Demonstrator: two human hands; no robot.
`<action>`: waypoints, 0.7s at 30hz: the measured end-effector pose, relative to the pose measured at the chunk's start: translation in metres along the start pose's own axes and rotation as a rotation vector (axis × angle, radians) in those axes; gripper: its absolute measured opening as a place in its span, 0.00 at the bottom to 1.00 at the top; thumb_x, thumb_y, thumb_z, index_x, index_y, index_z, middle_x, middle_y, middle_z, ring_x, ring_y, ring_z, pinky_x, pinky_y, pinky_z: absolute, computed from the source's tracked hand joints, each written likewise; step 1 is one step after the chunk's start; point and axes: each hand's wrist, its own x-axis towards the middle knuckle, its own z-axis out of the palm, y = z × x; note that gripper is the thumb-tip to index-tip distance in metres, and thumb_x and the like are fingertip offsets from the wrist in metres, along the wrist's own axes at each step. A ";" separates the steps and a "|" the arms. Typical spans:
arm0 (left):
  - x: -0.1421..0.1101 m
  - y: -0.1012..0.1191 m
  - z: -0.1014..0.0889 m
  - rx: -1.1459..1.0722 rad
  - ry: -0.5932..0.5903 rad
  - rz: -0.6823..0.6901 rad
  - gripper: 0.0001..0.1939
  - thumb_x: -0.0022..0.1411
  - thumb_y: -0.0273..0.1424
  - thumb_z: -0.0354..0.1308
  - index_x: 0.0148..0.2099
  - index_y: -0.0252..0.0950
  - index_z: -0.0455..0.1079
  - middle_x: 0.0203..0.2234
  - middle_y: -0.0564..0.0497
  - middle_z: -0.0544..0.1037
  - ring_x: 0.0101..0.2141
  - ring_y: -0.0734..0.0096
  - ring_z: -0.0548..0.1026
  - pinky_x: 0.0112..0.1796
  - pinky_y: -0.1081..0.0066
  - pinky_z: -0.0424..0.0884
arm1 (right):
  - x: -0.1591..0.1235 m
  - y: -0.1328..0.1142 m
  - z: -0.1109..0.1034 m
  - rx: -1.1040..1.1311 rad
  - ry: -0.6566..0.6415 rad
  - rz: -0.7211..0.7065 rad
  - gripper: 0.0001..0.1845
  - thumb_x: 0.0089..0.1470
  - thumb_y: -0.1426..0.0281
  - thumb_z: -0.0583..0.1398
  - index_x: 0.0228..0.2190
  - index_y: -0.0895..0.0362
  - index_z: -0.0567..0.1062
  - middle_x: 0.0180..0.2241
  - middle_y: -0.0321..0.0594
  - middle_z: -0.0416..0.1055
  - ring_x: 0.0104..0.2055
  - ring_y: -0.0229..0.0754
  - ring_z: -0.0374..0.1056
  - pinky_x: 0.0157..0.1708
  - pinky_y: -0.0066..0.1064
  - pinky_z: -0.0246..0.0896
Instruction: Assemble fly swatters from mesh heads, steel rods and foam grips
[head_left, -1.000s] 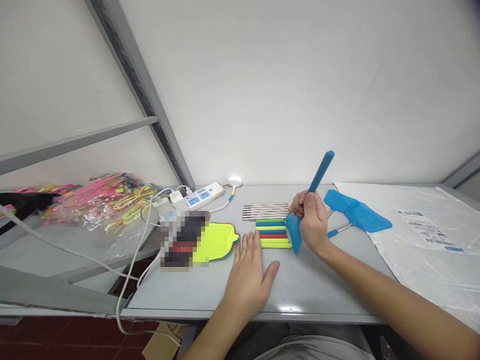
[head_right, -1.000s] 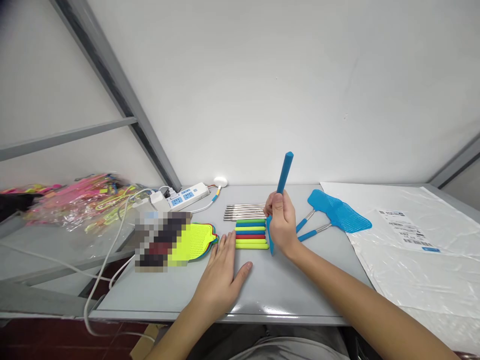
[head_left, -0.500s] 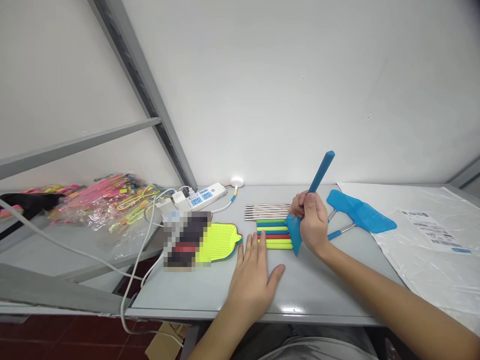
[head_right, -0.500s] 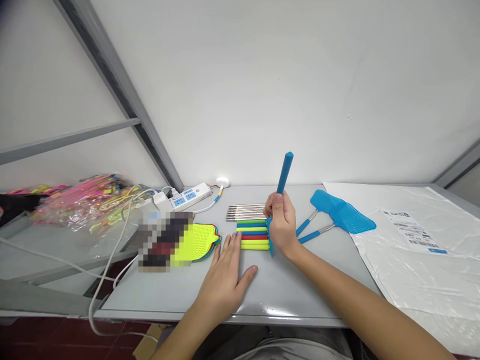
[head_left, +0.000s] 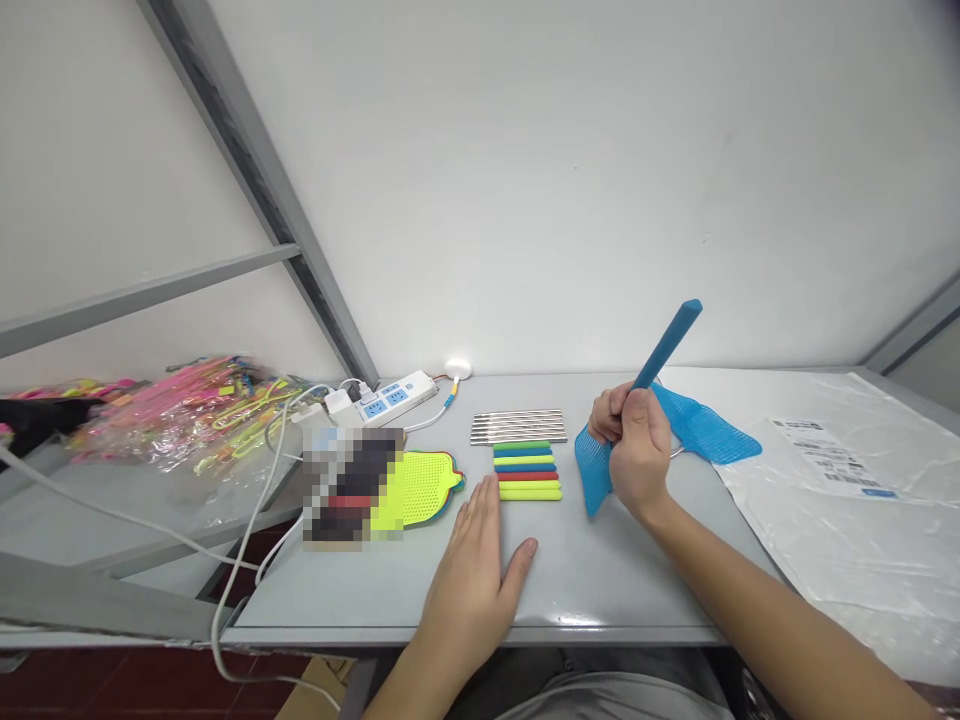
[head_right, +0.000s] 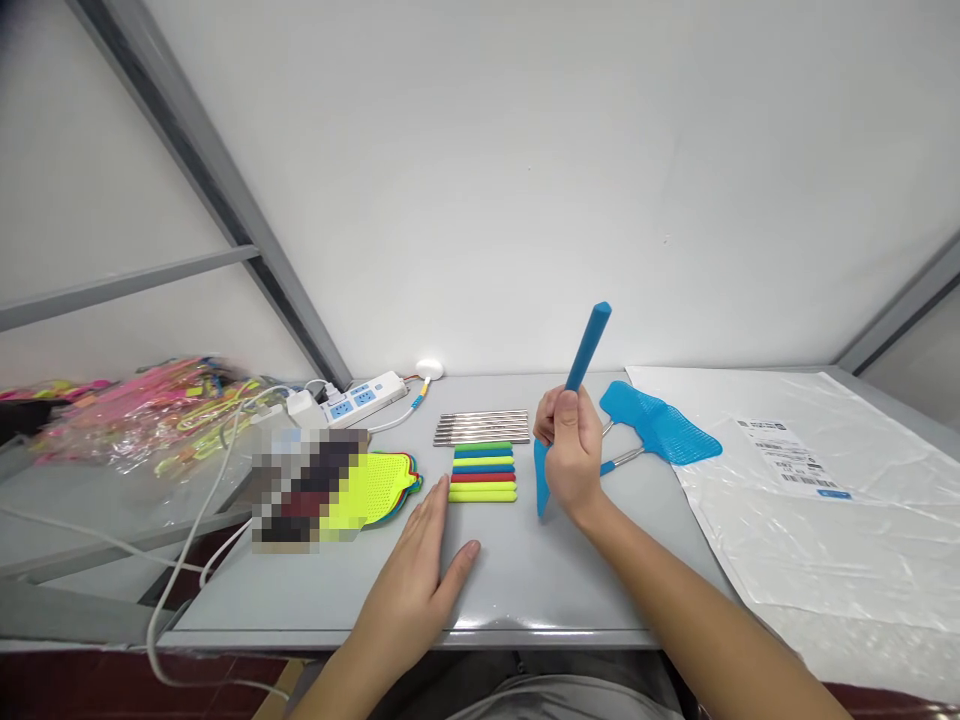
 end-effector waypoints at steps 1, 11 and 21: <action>-0.002 0.001 -0.001 -0.042 0.018 -0.011 0.37 0.71 0.42 0.45 0.73 0.38 0.32 0.70 0.42 0.46 0.68 0.54 0.47 0.64 0.49 0.52 | -0.001 -0.001 -0.002 -0.035 -0.021 -0.006 0.18 0.67 0.56 0.47 0.28 0.51 0.59 0.21 0.28 0.47 0.21 0.35 0.45 0.21 0.28 0.46; 0.004 0.046 -0.040 -0.897 0.528 0.149 0.20 0.73 0.35 0.41 0.65 0.41 0.52 0.54 0.40 0.70 0.51 0.59 0.73 0.51 0.54 0.69 | -0.005 -0.029 -0.014 -0.582 -0.776 -0.297 0.10 0.65 0.66 0.53 0.32 0.55 0.69 0.24 0.35 0.65 0.25 0.37 0.59 0.26 0.29 0.48; 0.030 0.071 -0.107 0.278 0.608 0.368 0.12 0.65 0.40 0.59 0.47 0.42 0.72 0.52 0.41 0.71 0.44 0.59 0.72 0.48 0.51 0.62 | -0.014 -0.068 -0.014 -0.896 -0.973 -0.078 0.15 0.68 0.61 0.46 0.31 0.53 0.62 0.23 0.32 0.67 0.22 0.38 0.60 0.24 0.29 0.47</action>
